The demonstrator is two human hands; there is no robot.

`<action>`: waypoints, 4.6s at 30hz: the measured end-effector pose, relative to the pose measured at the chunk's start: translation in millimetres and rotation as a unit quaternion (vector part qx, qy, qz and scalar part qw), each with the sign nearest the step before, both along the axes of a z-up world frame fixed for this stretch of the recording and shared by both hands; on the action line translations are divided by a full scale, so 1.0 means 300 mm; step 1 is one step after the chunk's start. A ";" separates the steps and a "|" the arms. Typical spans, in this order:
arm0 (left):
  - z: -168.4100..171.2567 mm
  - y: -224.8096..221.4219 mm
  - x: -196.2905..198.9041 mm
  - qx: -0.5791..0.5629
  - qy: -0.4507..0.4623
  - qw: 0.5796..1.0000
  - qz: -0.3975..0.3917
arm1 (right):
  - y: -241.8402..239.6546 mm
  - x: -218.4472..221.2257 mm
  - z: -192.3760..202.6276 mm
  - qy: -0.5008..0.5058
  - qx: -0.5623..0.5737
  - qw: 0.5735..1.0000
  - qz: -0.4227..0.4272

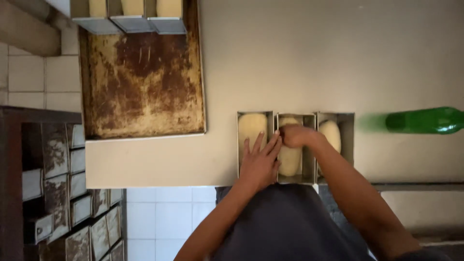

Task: Arranging unbaked bread dough inside metal pans and placing them on a tray.

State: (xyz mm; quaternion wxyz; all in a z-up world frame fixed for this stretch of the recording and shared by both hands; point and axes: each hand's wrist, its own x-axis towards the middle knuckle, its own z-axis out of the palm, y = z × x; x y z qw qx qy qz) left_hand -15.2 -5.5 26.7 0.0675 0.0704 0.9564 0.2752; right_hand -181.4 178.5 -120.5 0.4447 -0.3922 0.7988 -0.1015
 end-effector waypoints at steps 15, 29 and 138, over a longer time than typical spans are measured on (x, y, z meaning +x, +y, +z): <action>-0.002 0.000 -0.017 -0.011 -0.022 0.999 -0.031 | 0.035 0.314 0.267 -0.018 0.014 0.993 -0.115; -0.006 0.018 -0.008 -0.071 0.029 0.997 -0.028 | 0.013 -0.066 -0.020 0.074 -0.009 0.996 -0.045; 0.107 0.165 -0.042 -0.096 -0.125 0.987 -0.025 | 0.074 0.286 0.289 -0.035 0.100 0.980 0.171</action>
